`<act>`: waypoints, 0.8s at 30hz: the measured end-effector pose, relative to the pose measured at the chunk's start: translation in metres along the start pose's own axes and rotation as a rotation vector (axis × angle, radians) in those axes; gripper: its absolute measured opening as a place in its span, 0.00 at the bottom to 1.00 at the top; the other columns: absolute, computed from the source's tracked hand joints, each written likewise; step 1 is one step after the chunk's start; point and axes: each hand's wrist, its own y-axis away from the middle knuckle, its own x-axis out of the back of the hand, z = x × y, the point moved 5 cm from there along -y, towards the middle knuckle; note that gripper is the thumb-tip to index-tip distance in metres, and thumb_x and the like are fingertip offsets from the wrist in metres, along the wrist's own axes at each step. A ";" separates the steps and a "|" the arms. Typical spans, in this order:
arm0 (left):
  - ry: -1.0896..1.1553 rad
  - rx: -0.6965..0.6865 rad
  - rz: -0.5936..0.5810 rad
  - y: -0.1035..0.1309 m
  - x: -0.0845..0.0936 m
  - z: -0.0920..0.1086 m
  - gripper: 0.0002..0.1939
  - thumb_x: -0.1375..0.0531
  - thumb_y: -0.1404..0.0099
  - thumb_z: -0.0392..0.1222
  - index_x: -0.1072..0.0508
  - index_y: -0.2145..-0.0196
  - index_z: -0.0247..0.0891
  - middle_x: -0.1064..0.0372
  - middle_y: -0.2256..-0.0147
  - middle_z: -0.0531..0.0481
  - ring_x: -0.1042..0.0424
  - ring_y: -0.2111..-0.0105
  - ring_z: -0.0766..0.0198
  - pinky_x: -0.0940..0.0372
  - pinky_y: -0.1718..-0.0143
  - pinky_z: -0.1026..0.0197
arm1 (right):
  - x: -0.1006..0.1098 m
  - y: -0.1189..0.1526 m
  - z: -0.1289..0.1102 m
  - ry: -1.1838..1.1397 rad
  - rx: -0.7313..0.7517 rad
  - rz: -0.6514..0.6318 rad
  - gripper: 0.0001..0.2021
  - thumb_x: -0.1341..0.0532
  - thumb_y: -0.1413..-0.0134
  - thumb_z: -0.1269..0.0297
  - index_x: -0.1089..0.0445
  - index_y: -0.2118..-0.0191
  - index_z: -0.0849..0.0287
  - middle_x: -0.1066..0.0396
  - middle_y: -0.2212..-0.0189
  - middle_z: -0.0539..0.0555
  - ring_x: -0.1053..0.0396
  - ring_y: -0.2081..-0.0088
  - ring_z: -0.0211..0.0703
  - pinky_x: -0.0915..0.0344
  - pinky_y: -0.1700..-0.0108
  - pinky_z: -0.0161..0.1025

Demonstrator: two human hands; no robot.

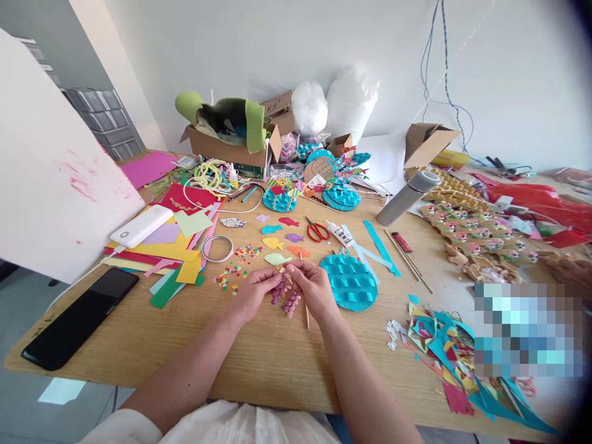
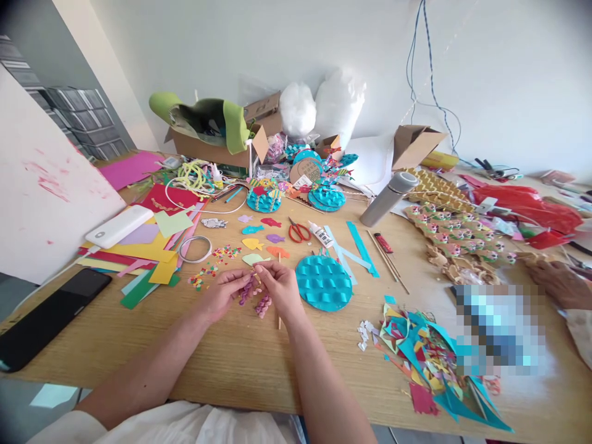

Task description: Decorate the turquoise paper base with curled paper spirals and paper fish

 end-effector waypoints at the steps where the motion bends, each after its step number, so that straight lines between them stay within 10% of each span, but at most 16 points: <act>1: -0.005 0.013 -0.010 0.000 -0.001 -0.001 0.16 0.35 0.44 0.51 0.24 0.73 0.33 0.32 0.79 0.50 0.36 0.79 0.69 0.44 0.80 0.67 | 0.000 0.000 0.001 -0.007 -0.008 0.001 0.19 0.33 0.57 0.47 0.28 0.69 0.60 0.37 0.86 0.45 0.46 0.85 0.31 0.49 0.83 0.31; 24: -0.166 0.034 0.011 -0.001 0.003 -0.003 0.15 0.36 0.46 0.51 0.26 0.74 0.33 0.32 0.78 0.50 0.38 0.81 0.70 0.48 0.83 0.68 | 0.003 -0.002 0.006 0.036 -0.010 -0.047 0.19 0.34 0.54 0.47 0.32 0.74 0.60 0.39 0.88 0.43 0.48 0.87 0.30 0.53 0.85 0.30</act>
